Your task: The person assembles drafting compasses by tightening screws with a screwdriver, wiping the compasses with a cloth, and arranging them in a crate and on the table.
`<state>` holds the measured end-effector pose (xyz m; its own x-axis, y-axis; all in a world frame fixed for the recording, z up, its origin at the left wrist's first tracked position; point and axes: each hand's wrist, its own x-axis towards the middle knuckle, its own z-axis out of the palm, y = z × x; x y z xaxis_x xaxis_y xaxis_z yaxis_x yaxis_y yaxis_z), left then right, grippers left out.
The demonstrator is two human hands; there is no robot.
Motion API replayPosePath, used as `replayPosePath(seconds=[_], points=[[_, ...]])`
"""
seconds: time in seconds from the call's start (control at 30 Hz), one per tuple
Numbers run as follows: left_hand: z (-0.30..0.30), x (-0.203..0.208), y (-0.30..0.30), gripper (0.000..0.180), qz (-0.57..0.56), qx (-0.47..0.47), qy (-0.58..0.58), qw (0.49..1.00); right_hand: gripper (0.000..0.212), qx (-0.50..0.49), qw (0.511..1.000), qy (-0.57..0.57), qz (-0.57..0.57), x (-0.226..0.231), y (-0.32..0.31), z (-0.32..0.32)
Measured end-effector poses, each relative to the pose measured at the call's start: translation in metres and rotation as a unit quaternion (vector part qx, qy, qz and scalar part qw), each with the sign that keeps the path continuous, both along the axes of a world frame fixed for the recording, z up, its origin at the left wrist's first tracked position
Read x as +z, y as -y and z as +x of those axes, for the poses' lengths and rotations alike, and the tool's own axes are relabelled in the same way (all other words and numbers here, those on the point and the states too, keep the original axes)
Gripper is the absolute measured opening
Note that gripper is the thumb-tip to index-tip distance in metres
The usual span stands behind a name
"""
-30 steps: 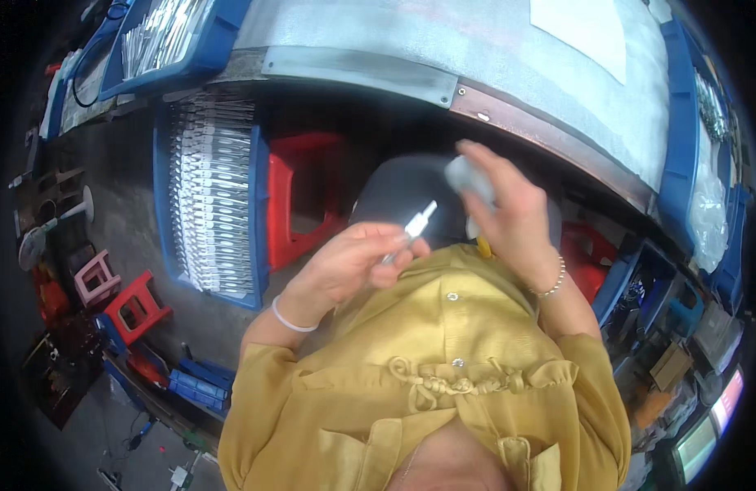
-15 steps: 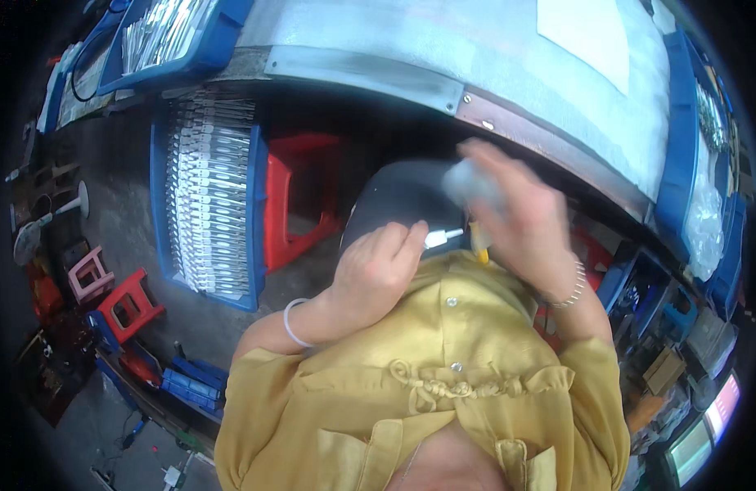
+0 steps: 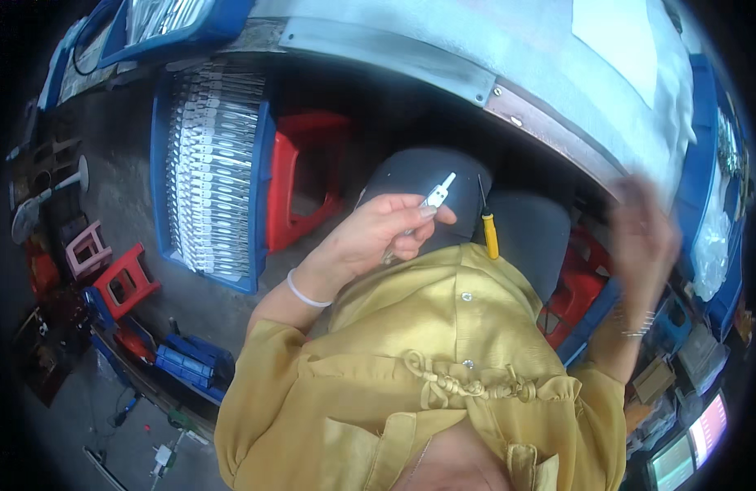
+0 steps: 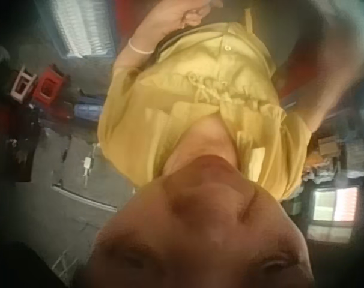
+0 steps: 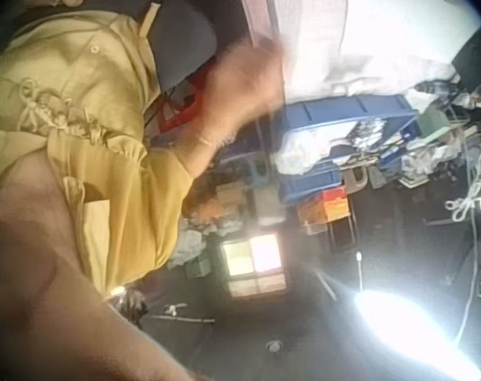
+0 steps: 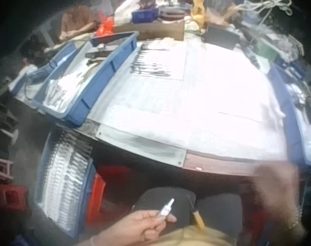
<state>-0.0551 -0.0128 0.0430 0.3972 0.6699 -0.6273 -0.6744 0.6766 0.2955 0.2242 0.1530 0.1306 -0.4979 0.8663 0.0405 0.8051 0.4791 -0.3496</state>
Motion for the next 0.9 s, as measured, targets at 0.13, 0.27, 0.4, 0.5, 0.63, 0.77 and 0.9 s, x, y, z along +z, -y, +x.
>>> replayPosePath(seconds=[0.13,0.27,0.4,0.5,0.63,0.77,0.9], points=[[0.005,-0.008,-0.011,0.026,0.001,-0.017,-0.001,1.000,0.047,0.133,0.956,-0.001,-0.261,-0.075,0.067,-0.047],[0.017,-0.004,-0.012,0.025,-0.004,-0.023,-0.071,0.997,0.044,0.087,0.979,-0.001,-0.185,-0.109,0.091,-0.055],[0.018,-0.008,-0.007,0.026,0.004,-0.028,-0.098,0.995,0.043,0.052,0.943,-0.127,-0.304,-0.083,0.082,-0.055],[0.018,-0.012,-0.007,0.027,-0.029,-0.037,-0.071,0.996,0.040,0.083,0.941,-0.166,-0.285,-0.057,0.082,-0.051],[0.026,-0.016,-0.001,0.028,0.039,-0.052,-0.133,0.989,0.038,0.179,0.929,-0.168,-0.277,-0.044,0.074,-0.048],[0.032,-0.021,0.003,0.026,0.096,-0.068,-0.235,0.965,0.034,0.181,0.939,-0.169,-0.238,-0.041,0.076,-0.051],[0.034,-0.021,0.002,0.026,0.113,-0.071,-0.282,0.950,0.035,0.188,0.943,-0.160,-0.223,-0.043,0.077,-0.051]])
